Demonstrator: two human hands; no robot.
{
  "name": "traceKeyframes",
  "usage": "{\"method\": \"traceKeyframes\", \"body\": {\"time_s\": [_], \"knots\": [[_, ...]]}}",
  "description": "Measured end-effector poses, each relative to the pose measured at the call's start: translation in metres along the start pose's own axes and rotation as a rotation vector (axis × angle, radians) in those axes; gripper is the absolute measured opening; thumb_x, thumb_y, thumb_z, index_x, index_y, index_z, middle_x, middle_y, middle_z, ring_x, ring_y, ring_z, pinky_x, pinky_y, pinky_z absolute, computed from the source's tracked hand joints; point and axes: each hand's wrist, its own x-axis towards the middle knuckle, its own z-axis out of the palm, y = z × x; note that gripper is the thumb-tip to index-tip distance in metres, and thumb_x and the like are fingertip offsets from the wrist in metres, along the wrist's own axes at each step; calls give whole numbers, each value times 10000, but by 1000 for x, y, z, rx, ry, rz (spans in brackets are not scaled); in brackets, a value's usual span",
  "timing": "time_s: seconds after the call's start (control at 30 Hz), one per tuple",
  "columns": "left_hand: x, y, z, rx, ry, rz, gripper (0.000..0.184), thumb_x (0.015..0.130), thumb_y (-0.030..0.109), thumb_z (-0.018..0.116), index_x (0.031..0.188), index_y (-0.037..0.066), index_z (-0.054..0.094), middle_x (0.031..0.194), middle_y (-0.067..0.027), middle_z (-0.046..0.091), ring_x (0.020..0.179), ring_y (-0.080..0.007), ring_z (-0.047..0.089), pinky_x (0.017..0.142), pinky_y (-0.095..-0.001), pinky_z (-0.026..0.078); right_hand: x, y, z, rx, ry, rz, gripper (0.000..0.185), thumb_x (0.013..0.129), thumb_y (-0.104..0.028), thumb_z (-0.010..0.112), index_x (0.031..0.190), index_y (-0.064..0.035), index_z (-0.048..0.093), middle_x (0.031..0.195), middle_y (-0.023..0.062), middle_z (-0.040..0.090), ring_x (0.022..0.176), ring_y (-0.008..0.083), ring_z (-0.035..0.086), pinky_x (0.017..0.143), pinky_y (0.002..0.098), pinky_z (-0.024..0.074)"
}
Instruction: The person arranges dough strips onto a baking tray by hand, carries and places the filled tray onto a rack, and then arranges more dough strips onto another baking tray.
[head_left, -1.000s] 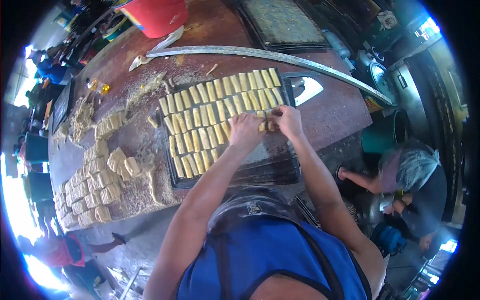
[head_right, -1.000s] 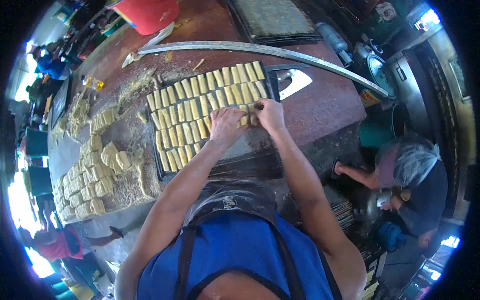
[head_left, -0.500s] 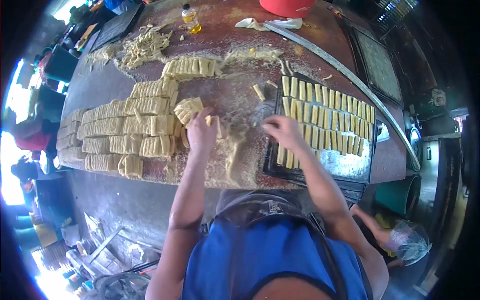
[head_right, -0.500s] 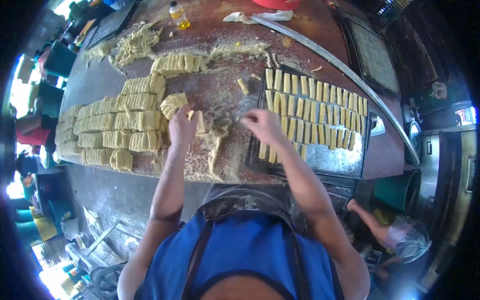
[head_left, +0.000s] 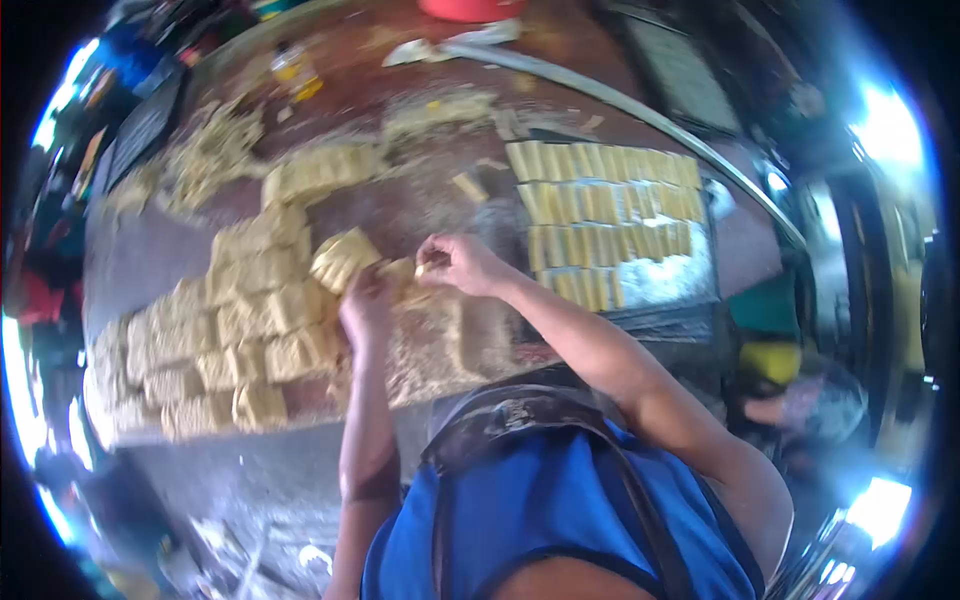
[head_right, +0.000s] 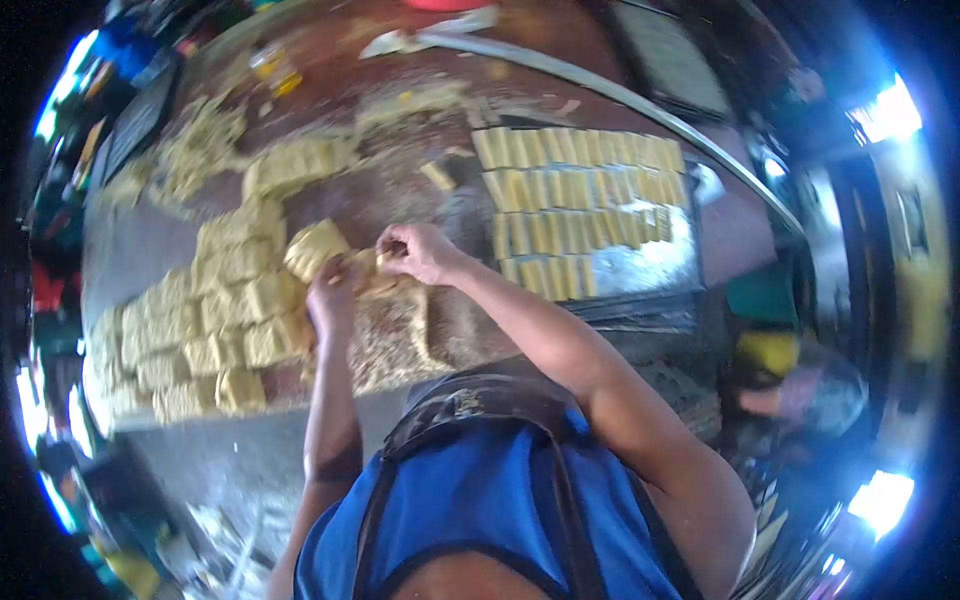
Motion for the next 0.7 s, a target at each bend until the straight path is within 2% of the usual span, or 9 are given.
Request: {"method": "traceKeyframes", "body": {"time_s": [0.07,0.1,0.2,0.37,0.5,0.53,0.57,0.67,0.7], "knots": [[0,-7,-4,-48,-17,-70,337,876,151,726,1197,63,673,1030,-89,725,845,-154,669,763,-309,541,-40,-21,-55,255,-25,98,254,840,-47,759,1054,-59,622,987,2,637,940,96,620,856,265,518],[-3,-18,-4,-329,11,-86,375,887,124,716,1242,35,635,1060,-107,699,846,-160,662,730,-299,556,-66,-25,-87,238,117,81,265,837,-40,756,1066,-67,625,989,9,642,940,114,628,858,268,525],[-12,-24,-10,-368,91,-4,409,917,39,670,1312,35,566,1105,-127,633,856,-150,652,653,-268,557,-149,-13,-212,208,378,106,266,853,-45,726,1096,-64,621,1004,16,645,968,138,637,851,278,541],[-35,7,17,-245,176,51,369,959,144,638,1309,48,572,1127,-143,640,888,-195,668,686,-318,587,-281,24,-363,-8,600,345,214,891,-62,668,1098,-76,618,967,8,631,836,109,620,663,258,518],[-62,67,83,-129,72,60,359,959,161,630,1299,53,594,1180,-163,656,968,-228,686,736,-321,612,-300,71,-392,-78,470,407,175,879,-53,683,1042,-63,620,865,-15,628,780,94,596,684,250,488],[-74,91,100,-171,2,31,355,958,171,631,1292,55,601,1179,-156,663,982,-223,687,767,-315,611,-299,99,-397,-377,486,211,137,862,-42,702,979,-47,630,839,-21,632,778,91,597,715,254,485],[-89,118,117,-211,-70,-4,350,958,182,632,1285,58,608,1178,-150,670,996,-218,688,797,-309,610,-299,93,-393,-408,527,247,116,846,-26,712,943,-36,650,839,-13,643,801,88,599,743,259,483],[-114,158,168,68,-328,49,346,967,264,617,1272,103,631,1145,-125,699,1009,-226,690,893,-383,574,-311,81,-392,-421,602,172,161,813,-69,750,949,-29,673,810,32,681,768,99,623,718,279,498],[-131,186,183,170,-432,30,348,967,288,614,1269,117,638,1130,-115,709,1011,-228,691,922,-395,557,-315,73,-396,-308,648,284,159,812,-66,749,947,-27,674,807,33,680,755,102,625,711,283,502]]}}
